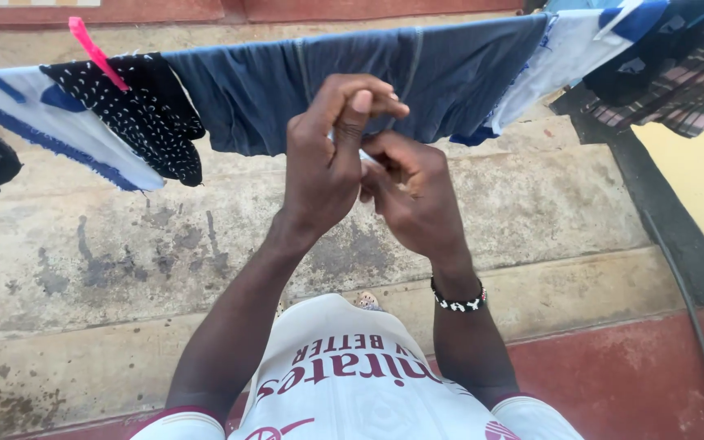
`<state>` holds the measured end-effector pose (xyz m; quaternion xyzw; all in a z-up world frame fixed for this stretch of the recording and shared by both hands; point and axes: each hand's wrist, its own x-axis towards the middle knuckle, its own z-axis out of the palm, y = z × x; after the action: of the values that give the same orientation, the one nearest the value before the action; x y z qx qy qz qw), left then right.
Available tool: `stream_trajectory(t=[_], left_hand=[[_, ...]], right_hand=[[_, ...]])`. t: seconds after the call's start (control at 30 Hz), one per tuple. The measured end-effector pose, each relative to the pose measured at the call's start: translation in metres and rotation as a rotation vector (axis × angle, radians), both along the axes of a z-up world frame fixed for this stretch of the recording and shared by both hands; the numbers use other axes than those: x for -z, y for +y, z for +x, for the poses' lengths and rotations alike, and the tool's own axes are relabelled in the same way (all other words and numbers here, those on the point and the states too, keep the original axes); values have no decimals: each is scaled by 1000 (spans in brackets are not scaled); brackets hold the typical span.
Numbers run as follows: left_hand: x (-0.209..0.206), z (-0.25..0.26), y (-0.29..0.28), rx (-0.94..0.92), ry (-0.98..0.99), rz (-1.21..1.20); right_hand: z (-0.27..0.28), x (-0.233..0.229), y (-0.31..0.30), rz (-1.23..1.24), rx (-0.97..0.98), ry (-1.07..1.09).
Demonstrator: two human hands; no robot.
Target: Hanging wet socks and other laundry on a clothesline outdoors.
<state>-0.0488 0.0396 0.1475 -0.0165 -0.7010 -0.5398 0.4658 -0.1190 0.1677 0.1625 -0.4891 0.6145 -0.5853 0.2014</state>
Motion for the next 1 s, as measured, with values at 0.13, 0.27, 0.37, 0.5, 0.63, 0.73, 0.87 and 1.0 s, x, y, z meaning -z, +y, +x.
stream_trajectory(t=[0.13,0.27,0.37,0.5,0.63,0.73,0.87,1.0], left_hand=[[-11,6,0,29,-318,92],[-7,8,-16,-468,63,-342],[-14,11,-30,-697,24,-428],[-8,-9,-46,-688,-71,-609],[4,-14,-41,-736,-69,-592],[12,-17,-39,-754,-80,-552],[18,-19,-35,-783,-70,-551],[22,-20,-37,-775,-57,-547]], right_hand=[[4,-12,1,6,6,107],[-3,-16,-12,-56,163,593],[-9,-24,-23,-117,305,670],[-38,-4,-34,-212,409,386],[-56,-8,-40,-340,354,100],[-60,-9,-43,-382,316,-15],[-56,-7,-54,-389,259,55],[-37,-18,-63,-331,370,293]])
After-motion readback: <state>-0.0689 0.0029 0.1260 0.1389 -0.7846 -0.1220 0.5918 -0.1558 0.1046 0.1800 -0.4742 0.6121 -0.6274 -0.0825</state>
